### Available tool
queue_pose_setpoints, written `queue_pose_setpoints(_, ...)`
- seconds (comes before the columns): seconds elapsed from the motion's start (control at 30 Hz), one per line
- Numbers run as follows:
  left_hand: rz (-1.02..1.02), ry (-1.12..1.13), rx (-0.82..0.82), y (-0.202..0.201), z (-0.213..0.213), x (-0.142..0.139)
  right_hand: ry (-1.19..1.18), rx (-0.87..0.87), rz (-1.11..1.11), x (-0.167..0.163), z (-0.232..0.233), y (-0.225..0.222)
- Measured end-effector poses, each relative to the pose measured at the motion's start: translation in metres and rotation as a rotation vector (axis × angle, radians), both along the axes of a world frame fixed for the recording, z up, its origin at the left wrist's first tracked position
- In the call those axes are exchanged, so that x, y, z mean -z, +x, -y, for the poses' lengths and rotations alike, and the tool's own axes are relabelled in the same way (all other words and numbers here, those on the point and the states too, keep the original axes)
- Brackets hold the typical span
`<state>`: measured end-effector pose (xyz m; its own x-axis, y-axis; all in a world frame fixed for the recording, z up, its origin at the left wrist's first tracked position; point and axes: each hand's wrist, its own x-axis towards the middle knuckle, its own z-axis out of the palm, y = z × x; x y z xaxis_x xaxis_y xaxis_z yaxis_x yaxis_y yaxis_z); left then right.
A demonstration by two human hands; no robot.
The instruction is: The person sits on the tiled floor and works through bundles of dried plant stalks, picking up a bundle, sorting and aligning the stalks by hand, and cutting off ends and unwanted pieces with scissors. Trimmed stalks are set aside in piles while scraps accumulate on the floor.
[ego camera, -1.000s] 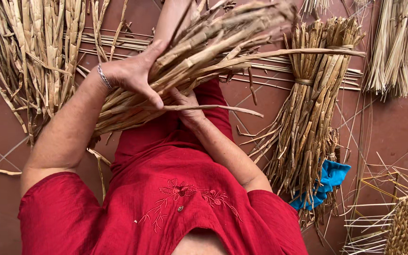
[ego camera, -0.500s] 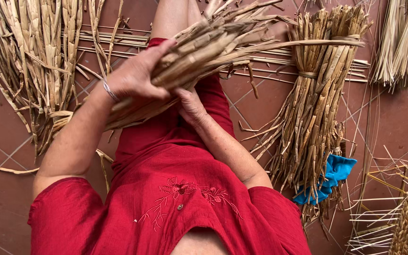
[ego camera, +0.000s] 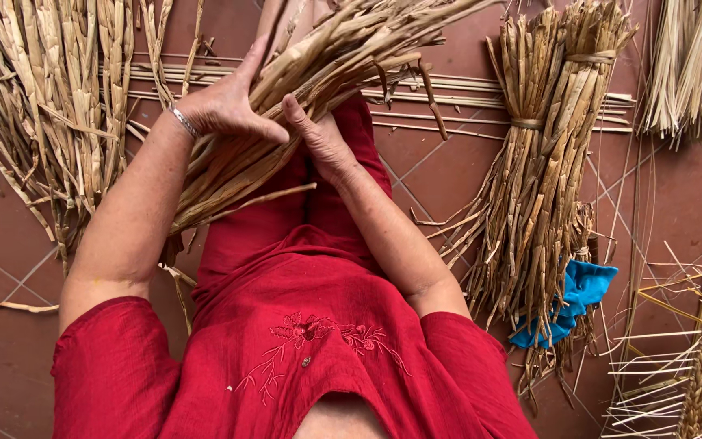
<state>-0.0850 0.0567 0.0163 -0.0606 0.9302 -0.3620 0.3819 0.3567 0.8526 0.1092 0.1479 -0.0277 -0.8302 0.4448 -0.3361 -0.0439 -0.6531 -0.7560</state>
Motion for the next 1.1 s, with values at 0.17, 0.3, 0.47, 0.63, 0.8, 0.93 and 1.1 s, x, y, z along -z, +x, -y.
queue_pose_setpoints(0.17, -0.237, 0.026, -0.021, 0.026, 0.005, -0.005, 0.178, -0.079, 0.098, -0.011, 0.003, 0.001)
queue_pose_setpoints(0.3, -0.365, 0.004, -0.136, 0.041, 0.007, -0.002, 0.247, -0.164, 0.12, -0.018, 0.003, 0.0)
queue_pose_setpoints(0.47, -0.379, -0.222, -0.232, 0.036, 0.003, 0.007, 0.618, -0.286, 0.38, -0.017, -0.006, -0.005)
queue_pose_setpoints(0.63, -0.176, -0.099, -0.29, 0.023, 0.012, 0.023, 0.631, -0.304, 0.218, -0.007, -0.013, 0.001)
queue_pose_setpoints(0.8, 0.139, -0.028, -0.373, -0.002, 0.023, 0.03, 0.415, -0.126, 0.198, 0.003, -0.036, 0.049)
queue_pose_setpoints(0.93, 0.251, -0.02, -0.488, -0.033, 0.066, 0.002, 0.226, 0.313, 0.393, 0.028, -0.076, 0.098)
queue_pose_setpoints(1.1, 0.461, 0.205, -0.698, -0.026, 0.107, -0.031, 0.6, 0.245, 0.627, 0.076, -0.073, 0.125)
